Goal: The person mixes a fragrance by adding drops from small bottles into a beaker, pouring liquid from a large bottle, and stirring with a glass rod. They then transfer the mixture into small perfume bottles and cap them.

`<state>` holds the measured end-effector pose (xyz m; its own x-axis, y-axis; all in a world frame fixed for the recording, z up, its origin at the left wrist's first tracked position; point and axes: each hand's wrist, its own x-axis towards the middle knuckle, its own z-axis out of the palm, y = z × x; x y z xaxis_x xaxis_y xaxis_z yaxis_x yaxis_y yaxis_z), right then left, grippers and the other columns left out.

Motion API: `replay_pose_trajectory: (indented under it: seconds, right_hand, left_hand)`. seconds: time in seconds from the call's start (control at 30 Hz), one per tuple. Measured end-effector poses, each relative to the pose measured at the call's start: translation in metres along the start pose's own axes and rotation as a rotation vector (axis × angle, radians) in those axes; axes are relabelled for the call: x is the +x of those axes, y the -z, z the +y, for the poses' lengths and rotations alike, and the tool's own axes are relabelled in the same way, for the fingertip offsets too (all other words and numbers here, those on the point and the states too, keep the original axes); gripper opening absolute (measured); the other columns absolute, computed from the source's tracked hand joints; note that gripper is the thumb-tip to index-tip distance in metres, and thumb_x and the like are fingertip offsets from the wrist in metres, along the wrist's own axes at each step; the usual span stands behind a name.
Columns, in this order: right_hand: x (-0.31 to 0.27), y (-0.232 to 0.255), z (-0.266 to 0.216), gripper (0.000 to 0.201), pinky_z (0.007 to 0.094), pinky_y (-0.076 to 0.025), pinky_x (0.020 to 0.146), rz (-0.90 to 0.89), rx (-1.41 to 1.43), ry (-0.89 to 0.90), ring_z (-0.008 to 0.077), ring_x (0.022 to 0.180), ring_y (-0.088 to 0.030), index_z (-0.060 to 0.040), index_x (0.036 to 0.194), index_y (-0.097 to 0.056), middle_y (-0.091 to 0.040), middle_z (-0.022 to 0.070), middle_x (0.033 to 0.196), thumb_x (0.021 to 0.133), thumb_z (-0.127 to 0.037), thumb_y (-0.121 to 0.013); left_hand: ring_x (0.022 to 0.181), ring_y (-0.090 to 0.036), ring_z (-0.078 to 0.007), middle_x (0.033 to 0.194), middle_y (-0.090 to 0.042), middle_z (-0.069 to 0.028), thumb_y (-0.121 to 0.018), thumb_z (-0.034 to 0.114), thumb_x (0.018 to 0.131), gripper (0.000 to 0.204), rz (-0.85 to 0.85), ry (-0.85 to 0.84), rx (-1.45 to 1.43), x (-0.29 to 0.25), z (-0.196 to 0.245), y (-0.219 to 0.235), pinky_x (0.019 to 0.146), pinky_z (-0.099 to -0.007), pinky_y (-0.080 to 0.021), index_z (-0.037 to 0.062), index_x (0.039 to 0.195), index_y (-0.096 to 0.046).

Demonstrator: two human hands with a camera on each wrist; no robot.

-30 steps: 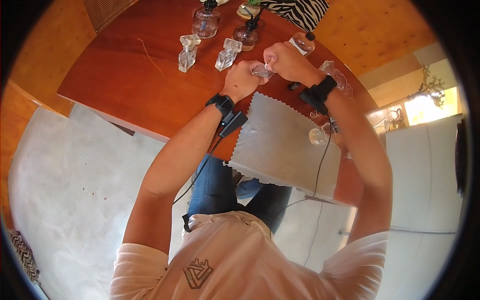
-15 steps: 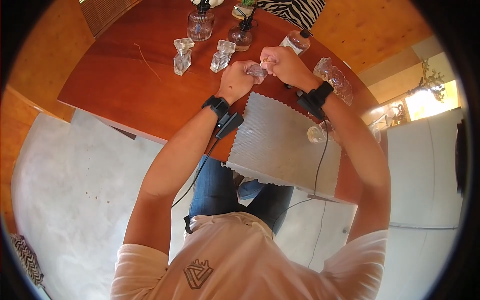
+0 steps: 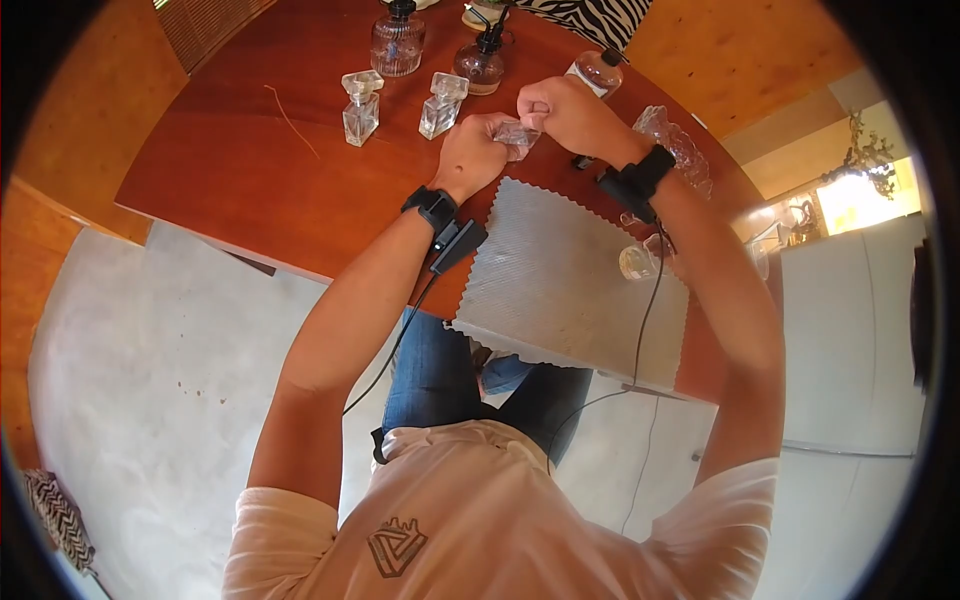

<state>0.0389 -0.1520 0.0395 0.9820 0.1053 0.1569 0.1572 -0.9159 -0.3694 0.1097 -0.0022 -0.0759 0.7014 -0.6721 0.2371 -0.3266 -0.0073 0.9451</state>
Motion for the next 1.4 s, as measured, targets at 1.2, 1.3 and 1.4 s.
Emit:
replay_pose_trajectory:
  seconds: [1.2, 1.3, 1.4]
  right_hand:
    - [0.0, -0.013, 0.022, 0.036, 0.0405, -0.041, 0.052, 0.146, -0.133, 0.198, 0.0214, 0.052, -0.05, 0.0015, 0.08, -0.06, -0.053, 0.0116, 0.061, 0.093, -0.03, -0.071]
    - [0.0, -0.021, 0.021, 0.027, 0.0395, -0.041, 0.052, 0.263, -0.409, 0.172, 0.0206, 0.053, -0.05, 0.0017, 0.081, -0.058, -0.053, 0.0106, 0.063, 0.092, -0.019, -0.07]
    - [0.0, -0.006, -0.003, 0.022, 0.0418, -0.042, 0.056, 0.049, -0.27, -0.082, 0.0273, 0.058, -0.053, 0.0016, 0.081, -0.056, -0.055, 0.0137, 0.065, 0.089, -0.014, -0.07]
  left_hand:
    - [0.088, -0.073, -0.0288, 0.092, -0.077, -0.0127, -0.077, 0.018, 0.08, 0.029, -0.003, 0.006, 0.051, -0.003, 0.008, 0.002, 0.082, -0.0387, -0.054, 0.0089, 0.107, -0.076]
    - [0.088, -0.073, -0.0294, 0.093, -0.077, -0.0132, -0.078, 0.019, 0.08, 0.03, -0.009, 0.003, 0.057, 0.001, -0.001, 0.001, 0.082, -0.0391, -0.054, 0.0091, 0.108, -0.076]
    - [0.089, -0.073, -0.0302, 0.093, -0.076, -0.0138, -0.079, 0.019, 0.08, 0.031, -0.013, -0.007, 0.067, 0.001, 0.0, 0.002, 0.082, -0.0395, -0.054, 0.0093, 0.109, -0.076]
